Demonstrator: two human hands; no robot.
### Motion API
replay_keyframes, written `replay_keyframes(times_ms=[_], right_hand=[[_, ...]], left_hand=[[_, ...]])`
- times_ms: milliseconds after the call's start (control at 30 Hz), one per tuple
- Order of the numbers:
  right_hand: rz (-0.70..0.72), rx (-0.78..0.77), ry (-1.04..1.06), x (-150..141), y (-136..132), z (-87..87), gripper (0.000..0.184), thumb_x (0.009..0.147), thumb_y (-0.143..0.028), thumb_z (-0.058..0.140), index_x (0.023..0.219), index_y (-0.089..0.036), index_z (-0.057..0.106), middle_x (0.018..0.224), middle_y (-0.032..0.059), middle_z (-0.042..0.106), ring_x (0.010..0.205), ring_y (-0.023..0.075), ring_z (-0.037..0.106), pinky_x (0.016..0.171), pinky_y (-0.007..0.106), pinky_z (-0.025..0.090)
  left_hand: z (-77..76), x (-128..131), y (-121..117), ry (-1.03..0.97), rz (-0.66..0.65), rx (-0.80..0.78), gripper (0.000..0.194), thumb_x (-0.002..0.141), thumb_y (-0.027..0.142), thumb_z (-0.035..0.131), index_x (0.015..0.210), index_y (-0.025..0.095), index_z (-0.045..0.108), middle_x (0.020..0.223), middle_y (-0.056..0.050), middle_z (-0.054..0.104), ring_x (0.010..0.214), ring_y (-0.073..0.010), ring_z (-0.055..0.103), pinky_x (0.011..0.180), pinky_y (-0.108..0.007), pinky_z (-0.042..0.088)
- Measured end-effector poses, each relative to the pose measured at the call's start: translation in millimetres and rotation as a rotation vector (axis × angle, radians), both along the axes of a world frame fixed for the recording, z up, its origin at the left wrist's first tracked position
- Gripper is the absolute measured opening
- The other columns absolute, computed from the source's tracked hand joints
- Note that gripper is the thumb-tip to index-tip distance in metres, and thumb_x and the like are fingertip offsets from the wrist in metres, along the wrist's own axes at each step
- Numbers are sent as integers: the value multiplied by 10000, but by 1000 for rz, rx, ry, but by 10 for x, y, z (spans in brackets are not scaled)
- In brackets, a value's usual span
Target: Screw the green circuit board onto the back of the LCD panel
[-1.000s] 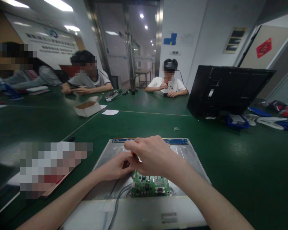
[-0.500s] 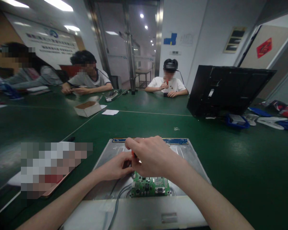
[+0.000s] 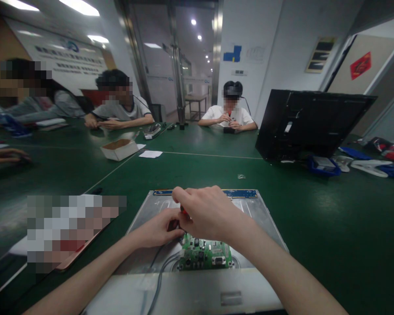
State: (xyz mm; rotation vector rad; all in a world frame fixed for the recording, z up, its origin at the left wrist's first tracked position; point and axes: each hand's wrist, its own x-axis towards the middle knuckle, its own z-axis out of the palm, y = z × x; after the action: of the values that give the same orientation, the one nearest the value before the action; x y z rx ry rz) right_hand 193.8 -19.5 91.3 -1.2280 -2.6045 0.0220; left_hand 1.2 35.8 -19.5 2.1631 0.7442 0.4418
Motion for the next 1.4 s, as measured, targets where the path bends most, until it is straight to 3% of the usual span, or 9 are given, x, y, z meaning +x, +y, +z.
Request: replay_keyframes(times_ms=[300,467,600,733,933,1033,1133,1267,1400], right_hand=[[30,17,-1,2,28,-16,161,917,-368,543,922,-208,551,828,-7,708,615,119,562,512,270,186],[8,42,-16,4,26,-15,75,891,-261,529,931,-202,552,793,-5,691,583,110,534,502,273,180],[3,15,2,-3,3,-9,161,835,-214,526,995,-191,526,840,7,683,613,113,546,500,269,195],[11,10,5,-1,4,-12,172,833,-221,536,1003,-195,528,865,9,682,629,114,552,503,268,202],[8,31,-3,9,41,-25,168,920,-375,548,897,-209,559,770,-4,687,576,106,520,512,271,184],[-5,35,-23,-1,36,-15,134,915,-312,534,837,-204,552,713,-12,668,557,101,497,509,269,172],[1,27,-1,-11,15,-5,48,860,-229,538,895,-196,539,771,-5,678,585,106,514,509,262,179],[19,14,22,-4,-5,-9,195,781,-200,564,968,-187,512,838,4,674,606,109,517,500,260,189],[44,29,31,12,6,-16,97,845,-252,550,922,-201,519,821,-9,676,602,103,504,507,261,195]], left_hand=[[-14,6,-13,-28,-14,36,125,691,70,553,776,147,604,762,-7,618,706,-162,553,643,-254,419],[6,13,-27,-25,20,-7,167,683,52,554,808,149,608,715,16,601,633,-135,524,590,-231,403],[-6,9,-10,-25,-2,-12,118,707,71,574,790,147,610,718,16,595,640,-132,515,598,-229,401],[-17,4,0,-25,0,-4,109,713,80,579,796,143,609,734,7,606,660,-141,529,607,-235,410],[27,11,-24,-24,-5,-7,177,690,45,554,818,144,626,776,-4,631,684,-149,554,630,-245,430],[39,16,-30,-33,13,-16,187,675,30,552,806,143,621,730,12,611,633,-129,523,594,-228,408],[22,13,-21,-22,10,-18,159,687,47,564,801,143,619,715,18,598,621,-124,505,584,-225,394],[-22,1,-4,-10,1,-1,102,721,84,569,790,144,614,727,12,595,648,-134,506,598,-232,396],[-19,-1,-5,-40,4,29,103,717,83,567,782,145,617,759,-3,620,679,-147,529,625,-243,413]])
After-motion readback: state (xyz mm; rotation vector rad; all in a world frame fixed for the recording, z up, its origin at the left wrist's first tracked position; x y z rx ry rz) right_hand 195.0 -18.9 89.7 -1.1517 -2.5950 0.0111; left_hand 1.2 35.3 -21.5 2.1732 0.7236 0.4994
